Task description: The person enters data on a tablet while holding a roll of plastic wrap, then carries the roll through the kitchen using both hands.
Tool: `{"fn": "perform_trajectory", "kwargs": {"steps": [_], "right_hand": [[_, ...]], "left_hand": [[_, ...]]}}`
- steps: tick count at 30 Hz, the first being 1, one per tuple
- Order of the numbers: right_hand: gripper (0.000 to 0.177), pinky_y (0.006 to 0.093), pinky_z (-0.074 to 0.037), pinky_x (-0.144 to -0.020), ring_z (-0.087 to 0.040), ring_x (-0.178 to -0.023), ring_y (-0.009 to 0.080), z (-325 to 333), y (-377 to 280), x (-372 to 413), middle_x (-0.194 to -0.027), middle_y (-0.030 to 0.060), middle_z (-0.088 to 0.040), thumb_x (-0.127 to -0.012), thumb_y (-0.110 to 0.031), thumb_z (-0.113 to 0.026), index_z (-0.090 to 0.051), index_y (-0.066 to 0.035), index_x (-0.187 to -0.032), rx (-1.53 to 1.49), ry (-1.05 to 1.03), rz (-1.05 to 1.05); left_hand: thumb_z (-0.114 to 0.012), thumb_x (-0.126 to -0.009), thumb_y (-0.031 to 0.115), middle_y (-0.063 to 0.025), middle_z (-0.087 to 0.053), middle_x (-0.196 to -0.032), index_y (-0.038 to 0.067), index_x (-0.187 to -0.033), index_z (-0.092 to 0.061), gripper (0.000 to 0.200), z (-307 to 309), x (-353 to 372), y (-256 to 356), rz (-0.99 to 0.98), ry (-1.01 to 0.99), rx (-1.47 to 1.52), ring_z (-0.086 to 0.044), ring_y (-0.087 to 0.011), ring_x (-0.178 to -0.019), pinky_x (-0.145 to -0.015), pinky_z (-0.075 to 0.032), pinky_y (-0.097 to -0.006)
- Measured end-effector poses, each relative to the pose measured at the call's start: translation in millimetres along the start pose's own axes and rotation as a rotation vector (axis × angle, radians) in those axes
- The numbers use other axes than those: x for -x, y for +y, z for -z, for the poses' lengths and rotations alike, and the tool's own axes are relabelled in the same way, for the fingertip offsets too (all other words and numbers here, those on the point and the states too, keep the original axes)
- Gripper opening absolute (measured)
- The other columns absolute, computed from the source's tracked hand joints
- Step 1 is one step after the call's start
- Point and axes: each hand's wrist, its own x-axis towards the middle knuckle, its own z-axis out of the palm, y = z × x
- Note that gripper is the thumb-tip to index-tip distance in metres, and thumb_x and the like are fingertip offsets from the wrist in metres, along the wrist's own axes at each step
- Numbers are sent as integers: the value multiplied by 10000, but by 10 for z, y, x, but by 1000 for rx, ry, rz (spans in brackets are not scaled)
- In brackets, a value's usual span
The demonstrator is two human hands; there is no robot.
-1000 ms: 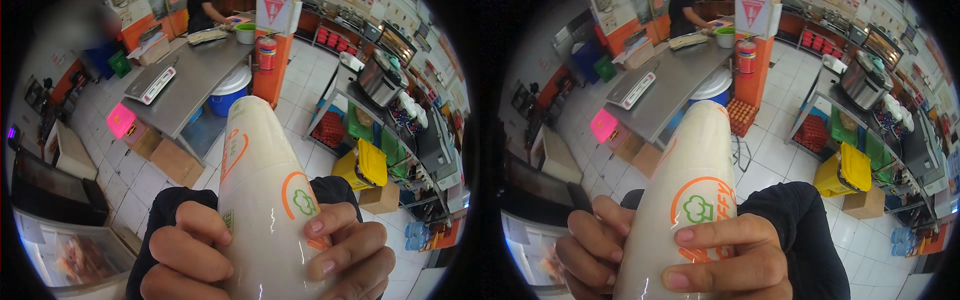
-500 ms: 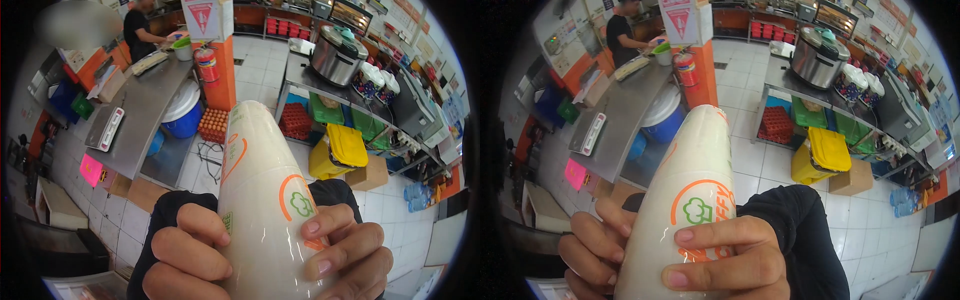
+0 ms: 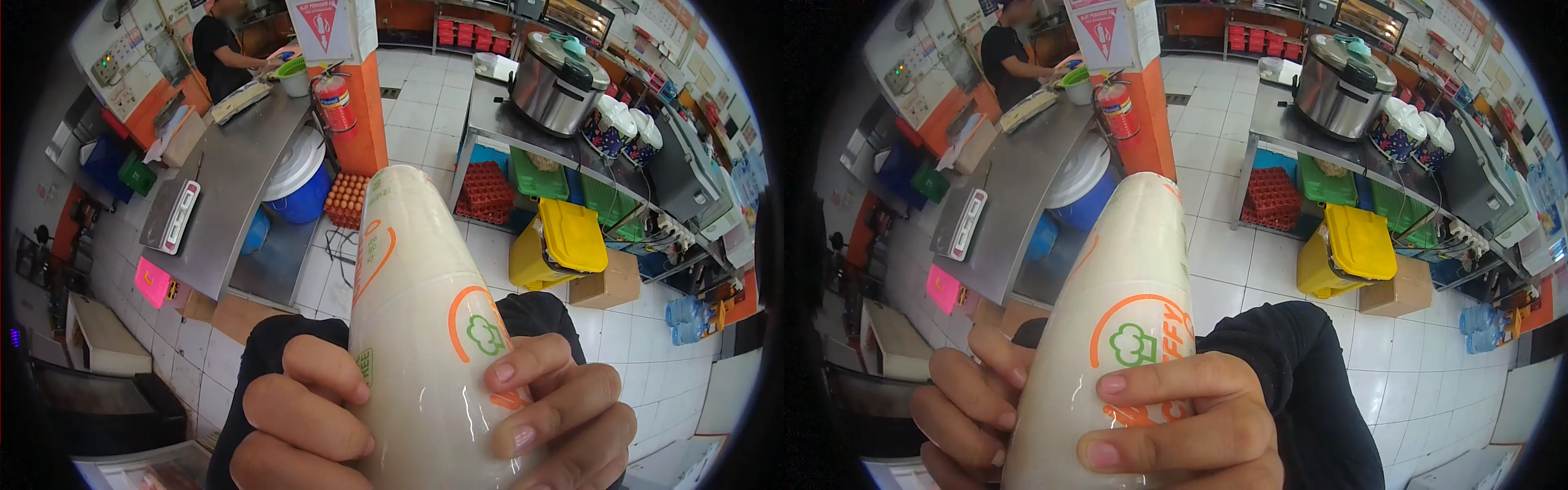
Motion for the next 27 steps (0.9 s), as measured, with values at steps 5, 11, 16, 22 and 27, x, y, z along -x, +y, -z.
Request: {"fn": "perform_trajectory", "kwargs": {"steps": [5,11,16,22,27], "right_hand": [[150,436,-493,-782,-528,-776,183,66,45,-38,-793,49,-464,-863,-141,-602,-522,-69,-758,-55,-2,178],[142,449,-503,-823,-557,-837,259,202,-98,25,-812,40,-476,-878,-135,-584,-496,-67,-791,30,-4,175],[193,445,-518,-852,-568,-868,289,123,-411,124,-825,40,-468,-875,-110,-583,-416,-67,-789,282,131,-54],[228,466,-517,-875,-568,-902,288,84,-519,294,-840,29,-453,-877,-133,-595,-394,-65,-793,428,267,-49],[135,502,-505,-832,-565,-893,269,120,-400,158,-882,31,-486,-902,-171,-558,-451,-91,-890,232,129,202]], "left_hand": [[-504,-853,368,10,-389,-784,236,-852,-532,135,-46,-42,-16,-32,-73,53,-398,-198,-763,-707,-371,-404],[-546,-838,268,2,-400,-741,188,-814,-501,95,-122,-26,-41,23,-35,145,-415,-175,-732,-704,-387,-373],[-531,-856,340,4,-399,-789,232,-886,-553,114,-225,-8,-78,-28,-83,280,-408,-202,-773,-713,-383,-395],[-535,-850,351,8,-387,-781,231,-842,-528,121,-348,30,-31,-27,-27,377,-395,-195,-765,-716,-362,-391],[-526,-841,359,19,-374,-774,249,-815,-510,114,-331,20,58,2,-88,322,-382,-195,-765,-715,-344,-396]]}}
